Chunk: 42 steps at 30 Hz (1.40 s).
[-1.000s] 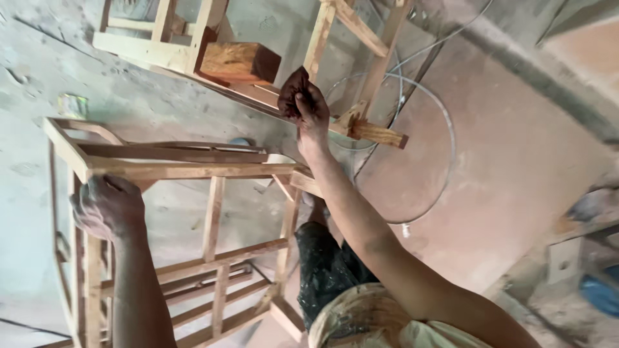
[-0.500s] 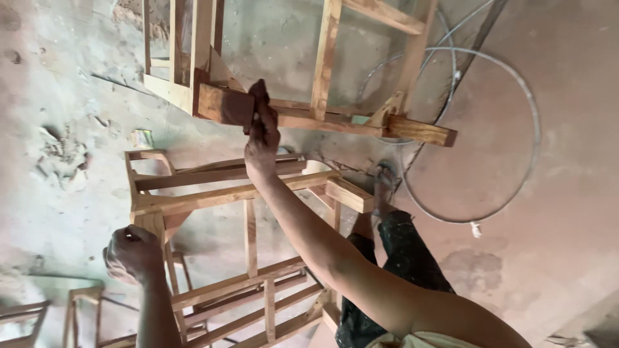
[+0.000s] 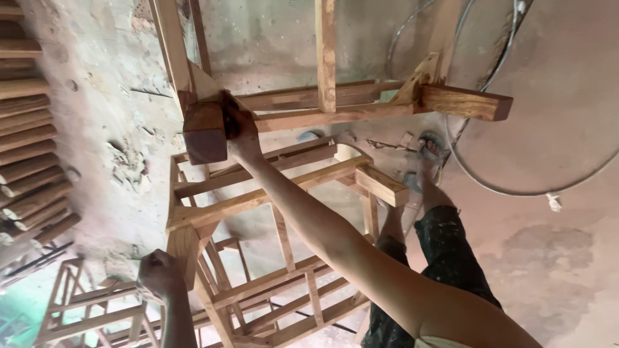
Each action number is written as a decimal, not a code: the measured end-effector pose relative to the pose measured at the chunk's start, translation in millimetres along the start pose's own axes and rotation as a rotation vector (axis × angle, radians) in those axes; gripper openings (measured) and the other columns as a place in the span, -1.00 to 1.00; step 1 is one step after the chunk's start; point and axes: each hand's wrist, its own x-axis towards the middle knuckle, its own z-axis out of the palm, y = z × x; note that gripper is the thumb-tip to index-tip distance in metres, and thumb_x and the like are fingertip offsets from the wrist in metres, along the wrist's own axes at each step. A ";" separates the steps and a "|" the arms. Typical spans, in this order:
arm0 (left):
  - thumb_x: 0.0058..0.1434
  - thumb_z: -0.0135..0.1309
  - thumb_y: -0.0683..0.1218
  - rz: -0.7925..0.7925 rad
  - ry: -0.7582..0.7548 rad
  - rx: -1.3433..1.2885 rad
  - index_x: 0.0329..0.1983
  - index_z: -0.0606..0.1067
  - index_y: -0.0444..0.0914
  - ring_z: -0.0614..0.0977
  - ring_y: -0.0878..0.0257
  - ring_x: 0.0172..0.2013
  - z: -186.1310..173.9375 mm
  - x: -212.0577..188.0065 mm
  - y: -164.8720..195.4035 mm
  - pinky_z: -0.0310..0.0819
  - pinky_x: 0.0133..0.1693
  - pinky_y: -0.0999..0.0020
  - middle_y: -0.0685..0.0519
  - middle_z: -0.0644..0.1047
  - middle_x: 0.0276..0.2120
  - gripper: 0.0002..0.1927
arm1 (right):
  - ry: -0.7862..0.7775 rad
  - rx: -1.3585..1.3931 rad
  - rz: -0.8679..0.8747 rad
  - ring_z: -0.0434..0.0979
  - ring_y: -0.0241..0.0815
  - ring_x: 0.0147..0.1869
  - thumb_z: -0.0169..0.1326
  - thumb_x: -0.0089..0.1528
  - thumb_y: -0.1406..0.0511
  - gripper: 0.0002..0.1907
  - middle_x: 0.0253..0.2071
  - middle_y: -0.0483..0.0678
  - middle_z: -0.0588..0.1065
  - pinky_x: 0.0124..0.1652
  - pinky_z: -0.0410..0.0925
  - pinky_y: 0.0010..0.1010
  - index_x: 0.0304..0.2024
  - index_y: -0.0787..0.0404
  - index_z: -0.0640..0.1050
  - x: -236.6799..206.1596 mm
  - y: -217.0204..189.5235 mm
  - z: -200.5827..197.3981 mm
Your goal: The person applies a liquid finish to wooden chair frames using a cloth. They dip the cloth into a container, then wipe the finish onto the legs and rails of multiple chair frames in a workshop.
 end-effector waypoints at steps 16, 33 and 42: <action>0.34 -0.03 -0.07 0.010 -0.056 -0.011 -0.45 0.61 -0.18 0.45 0.16 -0.66 17.6 -2.8 -18.0 0.23 -0.54 0.12 0.03 0.56 -0.57 -0.71 | -0.005 0.371 0.039 0.23 -0.38 -0.54 -0.17 0.45 0.32 -0.62 -0.56 -0.20 0.32 -0.47 0.16 -0.49 0.27 0.35 0.39 -46.5 5.4 -44.3; 0.39 -0.02 -0.05 0.061 -0.038 -0.032 -0.47 0.58 -0.25 0.48 0.16 -0.62 19.4 -1.0 -18.8 0.29 -0.46 0.17 -0.04 0.57 -0.53 -0.66 | 0.068 0.416 -0.070 0.29 -0.36 -0.28 -0.29 0.44 0.50 -0.48 -0.11 -0.11 0.31 -0.33 0.26 -0.62 0.40 0.00 0.30 -103.3 -115.3 -12.5; 0.41 -0.02 -0.06 0.047 -0.048 -0.109 -0.45 0.61 -0.29 0.50 0.14 -0.57 27.6 0.2 -24.5 0.35 -0.39 0.18 -0.05 0.58 -0.54 -0.65 | -0.004 0.530 -0.184 0.18 -0.32 -0.31 -0.21 0.55 0.55 -0.73 -0.30 -0.16 0.27 -0.27 0.10 -0.55 -0.04 0.14 0.46 -48.8 -39.2 -27.2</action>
